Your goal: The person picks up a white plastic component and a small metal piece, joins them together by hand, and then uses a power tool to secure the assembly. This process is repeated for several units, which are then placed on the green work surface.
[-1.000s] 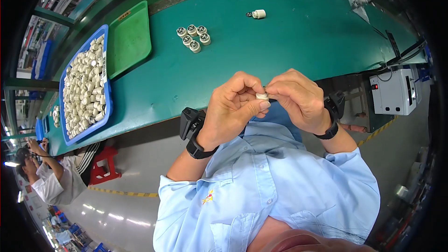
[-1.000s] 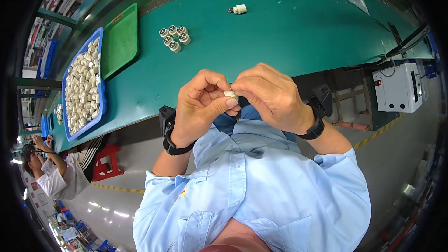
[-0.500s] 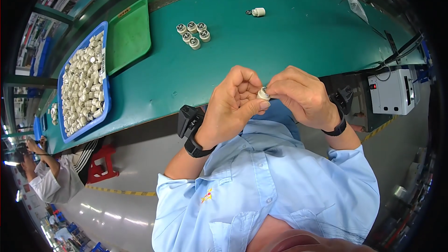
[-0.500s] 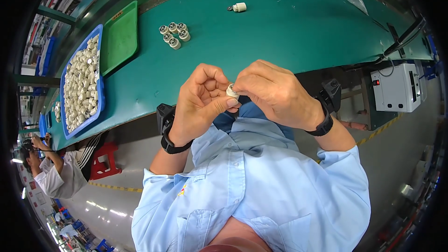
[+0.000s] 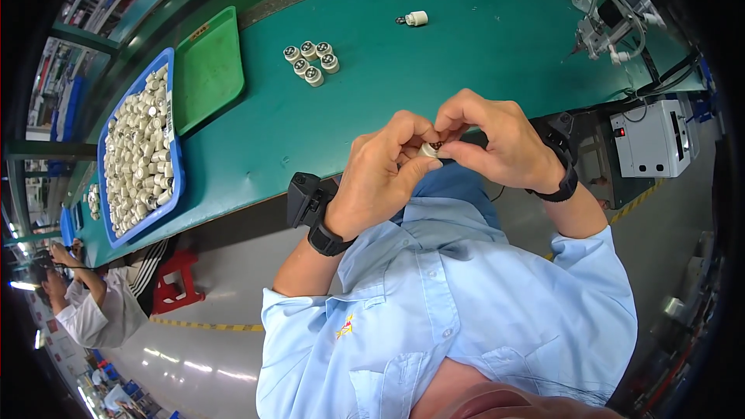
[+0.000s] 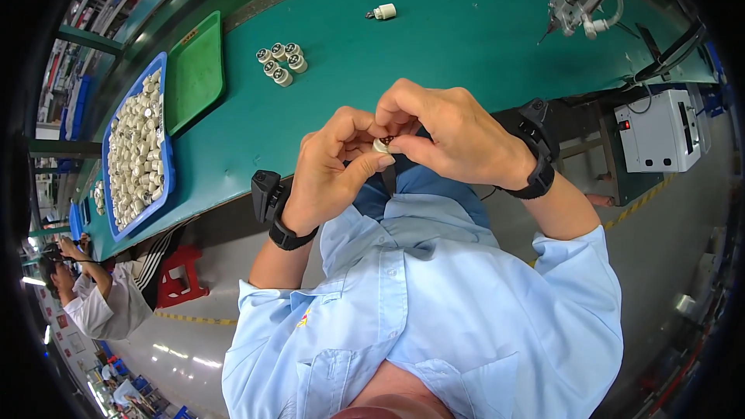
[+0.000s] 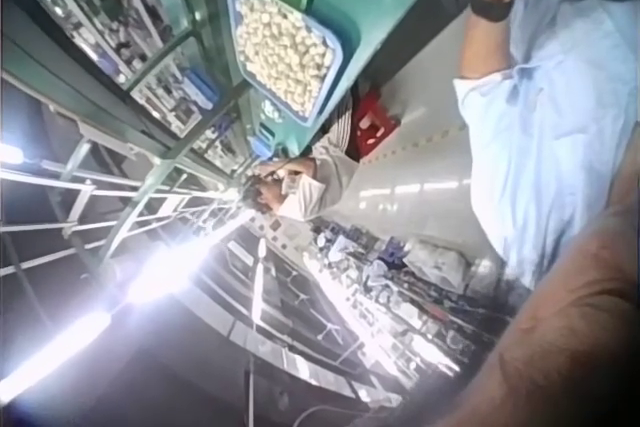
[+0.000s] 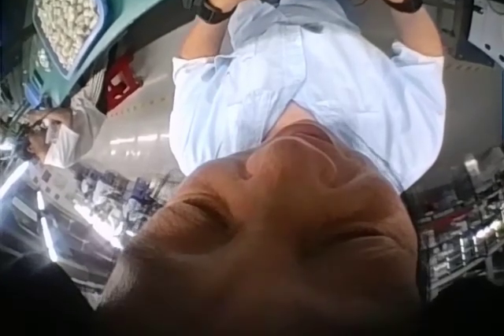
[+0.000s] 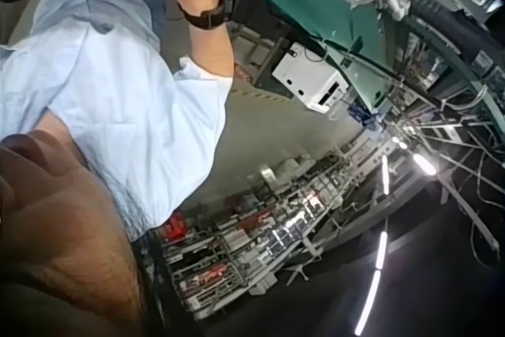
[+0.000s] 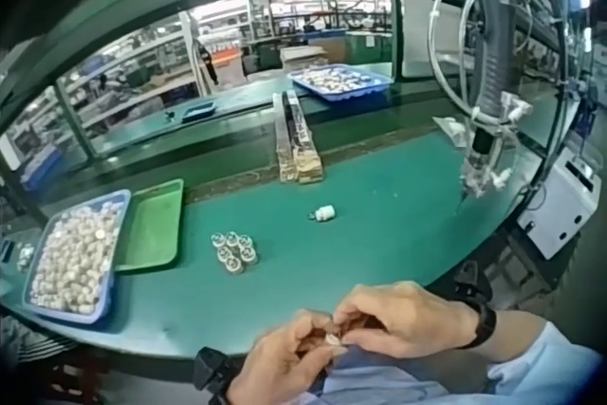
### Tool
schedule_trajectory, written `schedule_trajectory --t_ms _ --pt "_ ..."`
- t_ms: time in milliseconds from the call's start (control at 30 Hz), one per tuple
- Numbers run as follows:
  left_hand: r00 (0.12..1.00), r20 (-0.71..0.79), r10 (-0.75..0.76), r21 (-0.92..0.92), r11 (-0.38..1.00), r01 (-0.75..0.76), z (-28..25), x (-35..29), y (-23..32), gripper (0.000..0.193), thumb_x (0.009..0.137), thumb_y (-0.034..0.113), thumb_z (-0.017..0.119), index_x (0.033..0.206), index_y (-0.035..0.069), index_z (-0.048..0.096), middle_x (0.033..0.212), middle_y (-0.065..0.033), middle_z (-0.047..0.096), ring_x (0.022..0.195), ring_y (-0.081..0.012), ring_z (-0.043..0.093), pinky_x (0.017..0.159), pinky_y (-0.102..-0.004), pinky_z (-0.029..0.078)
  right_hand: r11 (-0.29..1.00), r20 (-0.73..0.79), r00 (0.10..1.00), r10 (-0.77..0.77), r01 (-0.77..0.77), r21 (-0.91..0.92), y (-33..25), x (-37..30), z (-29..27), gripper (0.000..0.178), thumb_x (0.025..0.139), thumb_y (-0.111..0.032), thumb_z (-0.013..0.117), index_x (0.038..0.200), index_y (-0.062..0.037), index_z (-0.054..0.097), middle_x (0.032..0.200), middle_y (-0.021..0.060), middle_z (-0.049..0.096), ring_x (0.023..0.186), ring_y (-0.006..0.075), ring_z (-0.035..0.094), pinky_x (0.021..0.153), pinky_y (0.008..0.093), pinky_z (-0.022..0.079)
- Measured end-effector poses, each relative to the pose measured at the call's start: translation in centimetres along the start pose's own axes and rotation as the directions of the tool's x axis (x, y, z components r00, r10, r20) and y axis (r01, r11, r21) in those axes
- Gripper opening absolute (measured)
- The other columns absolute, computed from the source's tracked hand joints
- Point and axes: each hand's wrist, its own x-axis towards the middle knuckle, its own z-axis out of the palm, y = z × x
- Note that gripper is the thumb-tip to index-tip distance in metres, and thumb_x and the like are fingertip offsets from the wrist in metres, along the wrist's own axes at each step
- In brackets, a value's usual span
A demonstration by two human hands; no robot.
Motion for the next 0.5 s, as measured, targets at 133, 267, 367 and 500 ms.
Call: schedule_trajectory --t_ms 133,267,367,500 --pt "0.993 0.004 0.116 0.154 0.981 -0.115 0.0 0.7 -0.6 0.016 0.083 -0.007 0.070 0.093 0.001 0.061 0.087 -0.0080 0.067 0.074 -0.0174 0.066 0.064 -0.0295 0.052 0.998 -0.078 0.996 0.039 -0.035 0.054 1.1 -0.4 0.6 0.023 0.081 0.005 0.072 0.101 -0.0003 0.061 0.091 0.0081 0.071 0.078 0.0189 0.070 0.071 0.0298 0.057" --pt "0.958 0.013 0.286 0.409 0.873 -0.266 0.1 1.4 -1.6 0.015 0.081 -0.006 0.073 0.091 0.002 0.064 0.094 -0.0096 0.072 0.082 -0.0223 0.070 0.070 -0.0318 0.055 0.994 -0.187 0.980 -0.072 0.055 -0.095 0.5 -0.6 -0.6 0.027 0.082 0.005 0.072 0.105 -0.0007 0.060 0.092 0.0101 0.071 0.079 0.0191 0.070 0.072 0.0309 0.058" --pt "0.934 -0.045 0.354 0.553 0.788 -0.272 0.1 1.3 -2.4 0.015 0.078 -0.003 0.073 0.089 0.004 0.065 0.092 -0.0097 0.071 0.083 -0.0272 0.068 0.070 -0.0366 0.049 0.881 -0.443 0.770 -0.459 0.332 -0.336 -0.6 -0.4 -3.3 0.025 0.085 0.007 0.069 0.107 0.0005 0.060 0.093 0.0139 0.070 0.079 0.0192 0.070 0.070 0.0317 0.058" --pt "0.886 -0.072 0.457 0.671 0.680 -0.296 0.4 1.3 -2.8 0.015 0.078 -0.001 0.075 0.088 0.005 0.065 0.098 -0.0107 0.073 0.085 -0.0261 0.069 0.077 -0.0374 0.047 0.742 -0.731 0.224 -0.645 0.413 -0.528 -1.2 0.4 -15.4 0.031 0.089 0.012 0.061 0.119 0.0061 0.056 0.105 0.0217 0.068 0.085 0.0253 0.070 0.076 0.0399 0.061"
